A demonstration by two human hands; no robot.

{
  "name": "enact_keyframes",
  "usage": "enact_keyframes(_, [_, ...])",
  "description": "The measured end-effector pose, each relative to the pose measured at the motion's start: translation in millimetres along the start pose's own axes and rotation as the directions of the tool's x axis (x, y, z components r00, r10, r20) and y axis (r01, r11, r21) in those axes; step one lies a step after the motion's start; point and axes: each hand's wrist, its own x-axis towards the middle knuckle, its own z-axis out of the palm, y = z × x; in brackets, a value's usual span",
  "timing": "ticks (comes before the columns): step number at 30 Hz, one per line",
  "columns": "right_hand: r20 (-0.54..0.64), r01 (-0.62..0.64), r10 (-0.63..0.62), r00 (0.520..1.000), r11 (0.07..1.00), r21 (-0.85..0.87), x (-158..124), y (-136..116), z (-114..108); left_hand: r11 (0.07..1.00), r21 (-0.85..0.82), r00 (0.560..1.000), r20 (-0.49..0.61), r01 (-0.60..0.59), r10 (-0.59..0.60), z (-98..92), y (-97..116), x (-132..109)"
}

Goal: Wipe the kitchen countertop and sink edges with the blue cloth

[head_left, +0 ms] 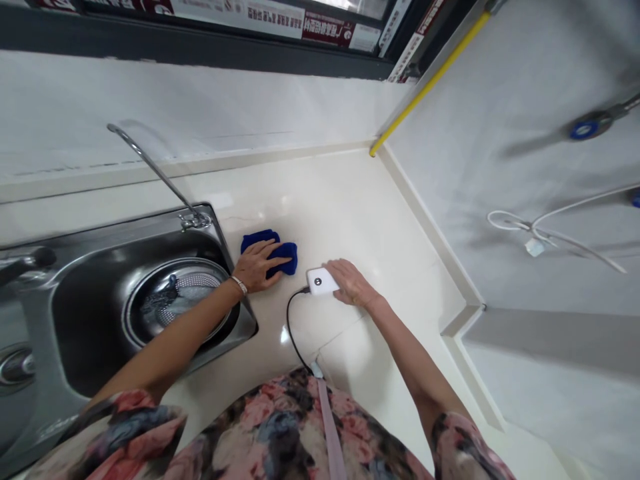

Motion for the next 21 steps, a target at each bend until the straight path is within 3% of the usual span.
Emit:
enact_keyframes(6, [0.072,-0.086,0.084,0.994,0.996,0.034,1.2,-6.6,-17.9,0.999,0.046,0.999,0.032,-0.02,0.018,-3.4,-0.3,1.5])
enact_keyframes(9, [-0.1,-0.221,0.226,0.969,0.973,0.061,-22.4,-23.6,-28.9,0.998,0.057,0.998,0.052,-0.024,0.021,-3.2,-0.9,3.7])
enact_keyframes(11, [-0.29,-0.358,0.367,0.884,0.93,0.086,-56.8,-42.1,-24.5,0.998,0.055,0.997,0.069,-0.044,0.04,-0.1,-0.5,10.0])
enact_keyframes(14, [-0.503,-0.571,0.554,0.663,0.809,0.139,-128.4,-82.8,6.7,0.995,0.026,0.991,0.102,-0.095,0.092,9.4,2.1,31.4])
enact_keyframes(16, [-0.554,-0.685,0.635,0.539,0.713,0.151,-175.8,-115.0,37.7,0.99,-0.005,0.982,0.129,-0.139,0.139,18.4,4.6,53.2])
enact_keyframes(18, [-0.556,-0.746,0.676,0.484,0.651,0.143,-211.7,-144.1,67.4,0.981,-0.035,0.969,0.156,-0.19,0.193,28.6,6.6,78.1])
enact_keyframes(21, [-0.545,-0.814,0.726,0.419,0.567,0.128,-235.7,-170.0,95.3,0.963,-0.062,0.946,0.181,-0.263,0.27,44.3,7.5,116.4])
